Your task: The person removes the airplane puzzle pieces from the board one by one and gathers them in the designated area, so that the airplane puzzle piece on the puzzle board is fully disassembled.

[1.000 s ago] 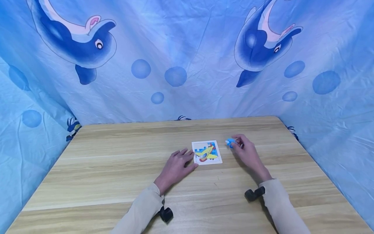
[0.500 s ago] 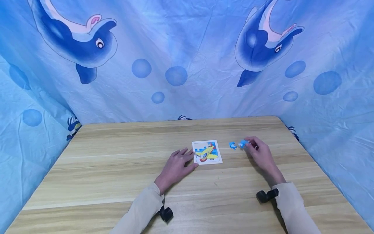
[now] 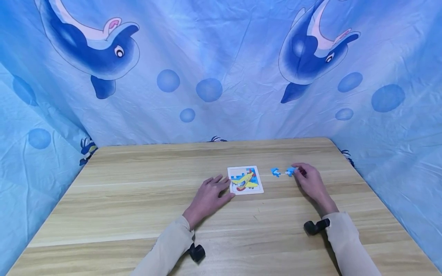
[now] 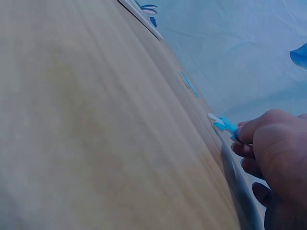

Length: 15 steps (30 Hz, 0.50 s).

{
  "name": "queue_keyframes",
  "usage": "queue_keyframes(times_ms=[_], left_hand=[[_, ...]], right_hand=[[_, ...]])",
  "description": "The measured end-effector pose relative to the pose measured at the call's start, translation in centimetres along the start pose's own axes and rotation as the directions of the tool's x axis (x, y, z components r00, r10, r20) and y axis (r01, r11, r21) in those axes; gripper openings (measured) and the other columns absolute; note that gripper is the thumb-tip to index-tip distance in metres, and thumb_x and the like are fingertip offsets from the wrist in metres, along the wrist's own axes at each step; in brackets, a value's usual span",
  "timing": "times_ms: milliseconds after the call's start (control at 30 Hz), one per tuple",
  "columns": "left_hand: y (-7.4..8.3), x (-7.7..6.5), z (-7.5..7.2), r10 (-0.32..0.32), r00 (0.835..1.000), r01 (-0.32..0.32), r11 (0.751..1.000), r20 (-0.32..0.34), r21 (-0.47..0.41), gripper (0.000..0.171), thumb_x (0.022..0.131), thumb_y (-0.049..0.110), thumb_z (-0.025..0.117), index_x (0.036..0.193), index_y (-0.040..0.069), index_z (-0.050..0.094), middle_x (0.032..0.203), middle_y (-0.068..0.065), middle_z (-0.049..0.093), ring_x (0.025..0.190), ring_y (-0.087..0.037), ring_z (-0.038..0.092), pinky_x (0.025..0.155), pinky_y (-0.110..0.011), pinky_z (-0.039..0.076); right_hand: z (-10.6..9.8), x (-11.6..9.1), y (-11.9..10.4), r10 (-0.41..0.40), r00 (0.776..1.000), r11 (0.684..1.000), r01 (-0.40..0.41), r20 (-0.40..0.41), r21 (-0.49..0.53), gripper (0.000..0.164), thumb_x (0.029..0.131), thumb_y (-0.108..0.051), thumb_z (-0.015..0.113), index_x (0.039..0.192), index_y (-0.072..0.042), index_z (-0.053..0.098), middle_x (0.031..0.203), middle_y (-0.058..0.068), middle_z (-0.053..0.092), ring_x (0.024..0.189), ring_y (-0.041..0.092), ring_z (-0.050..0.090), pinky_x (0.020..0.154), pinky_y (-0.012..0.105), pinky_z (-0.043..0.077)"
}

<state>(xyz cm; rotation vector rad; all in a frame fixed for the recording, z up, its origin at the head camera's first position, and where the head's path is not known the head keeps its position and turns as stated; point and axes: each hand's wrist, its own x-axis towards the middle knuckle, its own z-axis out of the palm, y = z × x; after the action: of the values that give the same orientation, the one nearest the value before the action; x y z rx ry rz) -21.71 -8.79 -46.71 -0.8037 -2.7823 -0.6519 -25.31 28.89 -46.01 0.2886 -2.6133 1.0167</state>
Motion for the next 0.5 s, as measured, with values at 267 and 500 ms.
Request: queue_keyframes(times_ms=[267, 500], left_hand=[[-0.05, -0.01, 0.12, 0.010, 1.000, -0.010, 1.000, -0.004, 0.002, 0.057, 0.102, 0.047, 0.063, 0.141, 0.006, 0.064, 0.145, -0.008, 0.059, 0.143, -0.031, 0.047, 0.116, -0.052, 0.037], [-0.05, -0.01, 0.04, 0.012, 1.000, -0.012, 1.000, -0.007, 0.004, 0.057, 0.102, 0.047, 0.063, 0.140, 0.006, 0.064, 0.145, -0.008, 0.059, 0.143, -0.031, 0.047, 0.116, -0.052, 0.037]], right_hand=[[-0.26, 0.39, 0.48, -0.011, 1.000, 0.997, 0.010, -0.012, -0.074, 0.025, 0.103, 0.000, 0.059, 0.125, 0.008, 0.067, 0.097, 0.019, 0.062, 0.087, 0.032, 0.057, 0.075, 0.041, 0.045], [-0.45, 0.52, 0.59, -0.008, 1.000, 0.995, 0.007, -0.007, -0.099, 0.025, 0.104, -0.002, 0.059, 0.125, 0.007, 0.067, 0.098, 0.020, 0.062, 0.089, 0.033, 0.056, 0.076, 0.044, 0.044]])
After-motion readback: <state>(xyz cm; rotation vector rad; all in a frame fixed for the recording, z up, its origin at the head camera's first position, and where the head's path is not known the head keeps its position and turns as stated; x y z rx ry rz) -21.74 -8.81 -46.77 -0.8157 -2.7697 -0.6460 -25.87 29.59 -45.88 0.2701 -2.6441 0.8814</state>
